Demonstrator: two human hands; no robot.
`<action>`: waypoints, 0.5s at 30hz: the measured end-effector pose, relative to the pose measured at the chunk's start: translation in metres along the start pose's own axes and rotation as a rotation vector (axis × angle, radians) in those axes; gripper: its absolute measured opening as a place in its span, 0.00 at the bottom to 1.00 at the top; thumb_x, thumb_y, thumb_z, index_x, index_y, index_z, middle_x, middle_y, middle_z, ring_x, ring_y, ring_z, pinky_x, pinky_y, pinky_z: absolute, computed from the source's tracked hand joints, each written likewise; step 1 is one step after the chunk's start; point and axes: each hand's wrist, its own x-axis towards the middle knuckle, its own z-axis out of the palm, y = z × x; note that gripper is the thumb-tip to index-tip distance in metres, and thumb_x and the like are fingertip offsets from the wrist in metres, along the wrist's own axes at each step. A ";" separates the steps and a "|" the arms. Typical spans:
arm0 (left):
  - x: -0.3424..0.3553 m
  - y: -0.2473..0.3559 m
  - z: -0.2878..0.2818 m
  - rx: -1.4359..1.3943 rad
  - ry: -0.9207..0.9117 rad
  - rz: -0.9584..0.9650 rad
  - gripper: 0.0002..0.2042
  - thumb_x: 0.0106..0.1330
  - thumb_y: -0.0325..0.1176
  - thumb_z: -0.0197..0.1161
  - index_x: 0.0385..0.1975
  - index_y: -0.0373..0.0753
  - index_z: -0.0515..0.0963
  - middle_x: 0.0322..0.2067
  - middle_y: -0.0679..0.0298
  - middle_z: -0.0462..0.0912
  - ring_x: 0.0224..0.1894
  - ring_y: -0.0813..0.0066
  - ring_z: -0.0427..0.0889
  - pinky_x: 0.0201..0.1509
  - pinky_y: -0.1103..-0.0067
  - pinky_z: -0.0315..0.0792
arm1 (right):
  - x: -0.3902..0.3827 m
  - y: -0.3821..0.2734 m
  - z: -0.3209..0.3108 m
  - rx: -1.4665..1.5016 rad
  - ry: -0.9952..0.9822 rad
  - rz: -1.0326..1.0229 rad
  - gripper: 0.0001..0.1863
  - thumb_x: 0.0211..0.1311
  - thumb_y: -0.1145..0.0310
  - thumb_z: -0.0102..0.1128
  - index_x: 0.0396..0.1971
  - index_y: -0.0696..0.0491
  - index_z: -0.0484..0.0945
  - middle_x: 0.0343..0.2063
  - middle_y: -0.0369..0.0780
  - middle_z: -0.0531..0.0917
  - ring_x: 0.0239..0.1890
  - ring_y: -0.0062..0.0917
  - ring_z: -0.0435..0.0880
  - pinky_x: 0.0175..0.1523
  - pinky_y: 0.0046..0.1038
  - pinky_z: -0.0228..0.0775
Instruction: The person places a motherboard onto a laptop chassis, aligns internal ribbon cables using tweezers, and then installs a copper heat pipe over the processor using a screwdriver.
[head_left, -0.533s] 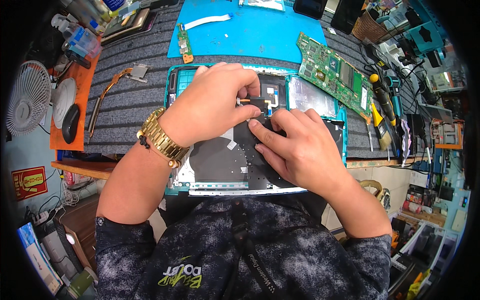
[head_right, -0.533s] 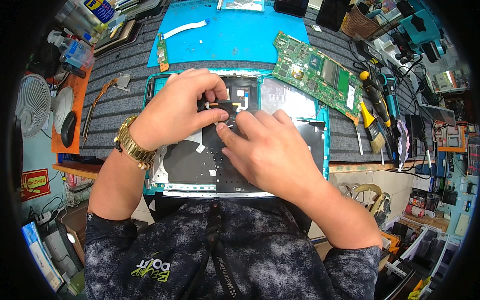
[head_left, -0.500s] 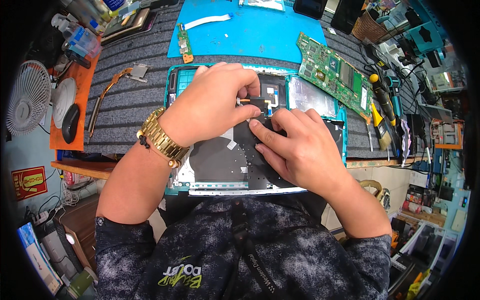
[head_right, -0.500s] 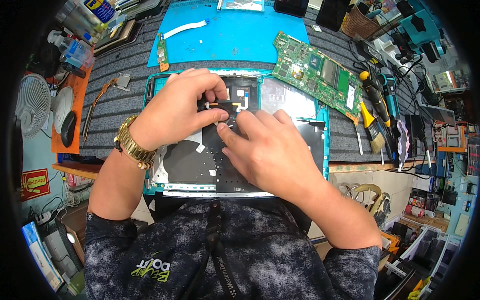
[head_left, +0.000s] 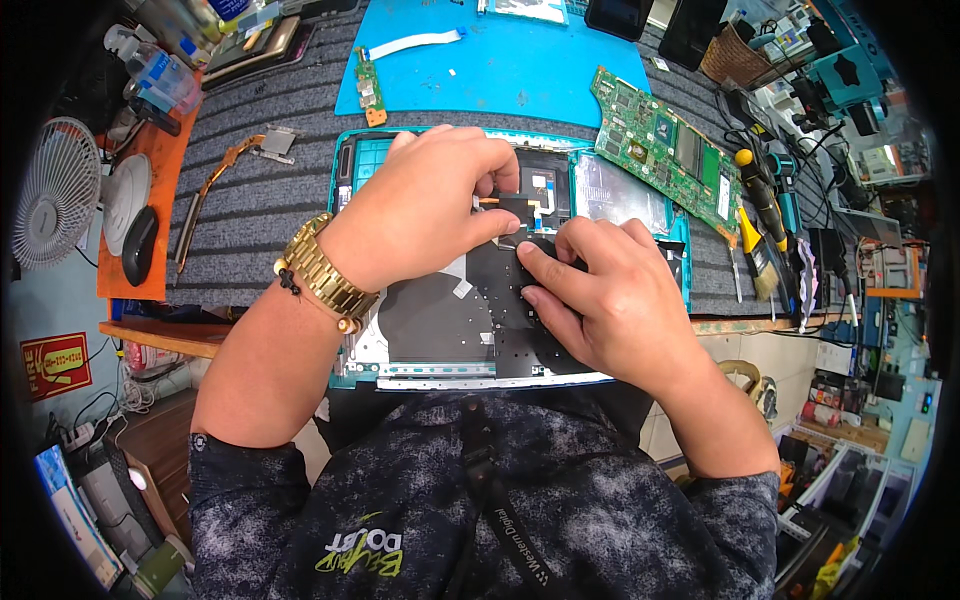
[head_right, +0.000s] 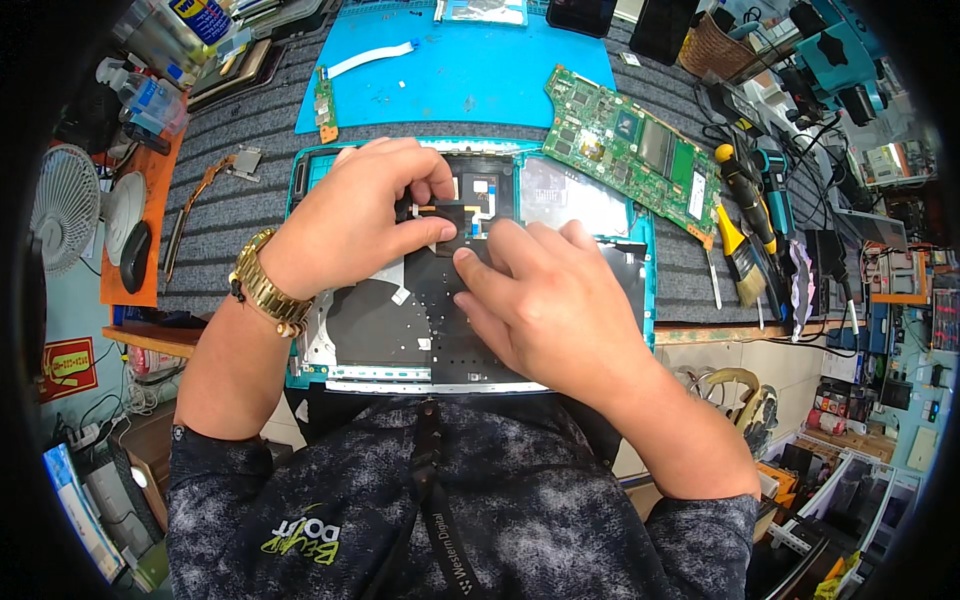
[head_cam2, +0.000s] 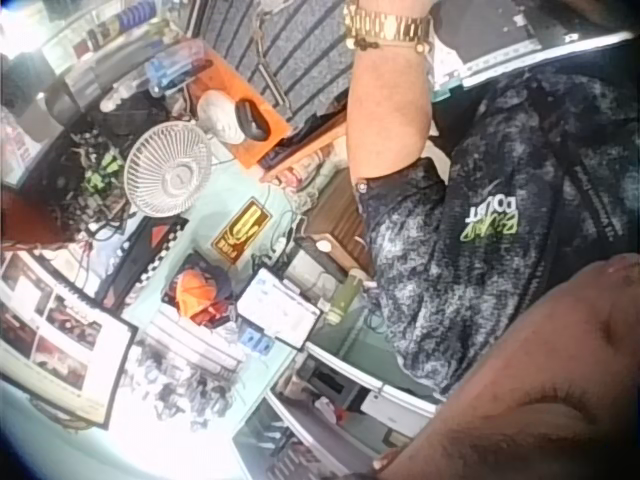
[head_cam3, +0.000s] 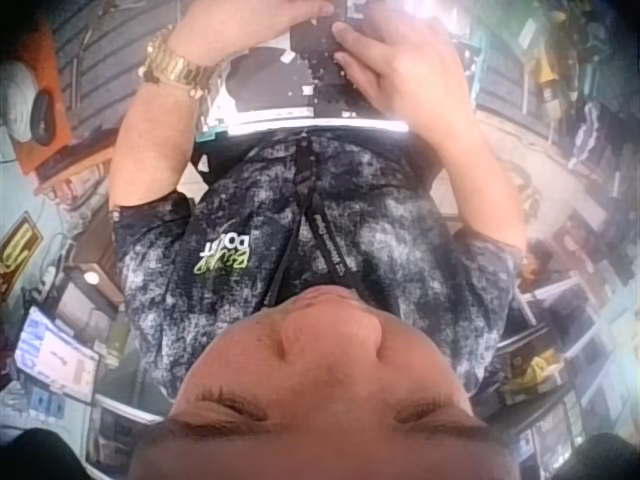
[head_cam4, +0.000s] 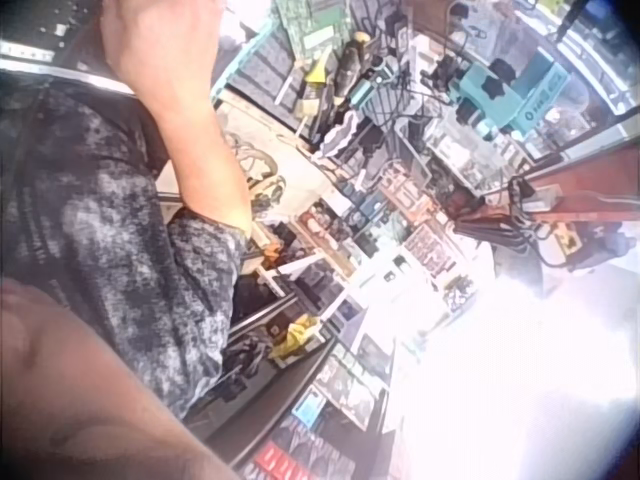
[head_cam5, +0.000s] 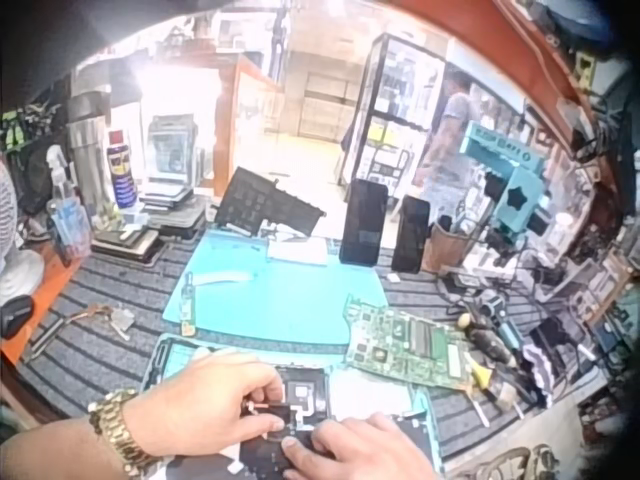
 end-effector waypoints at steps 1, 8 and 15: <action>0.000 0.000 0.000 0.011 -0.001 -0.005 0.14 0.67 0.35 0.86 0.46 0.42 0.87 0.40 0.66 0.87 0.49 0.63 0.86 0.61 0.64 0.75 | 0.001 0.000 0.000 0.000 0.003 -0.005 0.19 0.67 0.61 0.83 0.55 0.50 0.93 0.41 0.36 0.80 0.44 0.32 0.85 0.49 0.42 0.69; -0.005 0.005 0.000 0.002 -0.014 -0.017 0.15 0.67 0.35 0.86 0.47 0.43 0.87 0.40 0.66 0.86 0.49 0.63 0.86 0.61 0.65 0.74 | 0.005 -0.004 -0.003 -0.022 -0.028 -0.042 0.18 0.66 0.61 0.84 0.53 0.49 0.93 0.41 0.36 0.80 0.44 0.33 0.85 0.49 0.41 0.70; 0.000 -0.001 0.000 0.006 -0.004 0.009 0.14 0.67 0.35 0.85 0.47 0.44 0.87 0.40 0.67 0.86 0.49 0.63 0.86 0.60 0.65 0.74 | 0.012 -0.002 0.004 0.005 -0.001 -0.062 0.19 0.65 0.64 0.85 0.55 0.49 0.95 0.40 0.36 0.81 0.43 0.32 0.84 0.50 0.39 0.70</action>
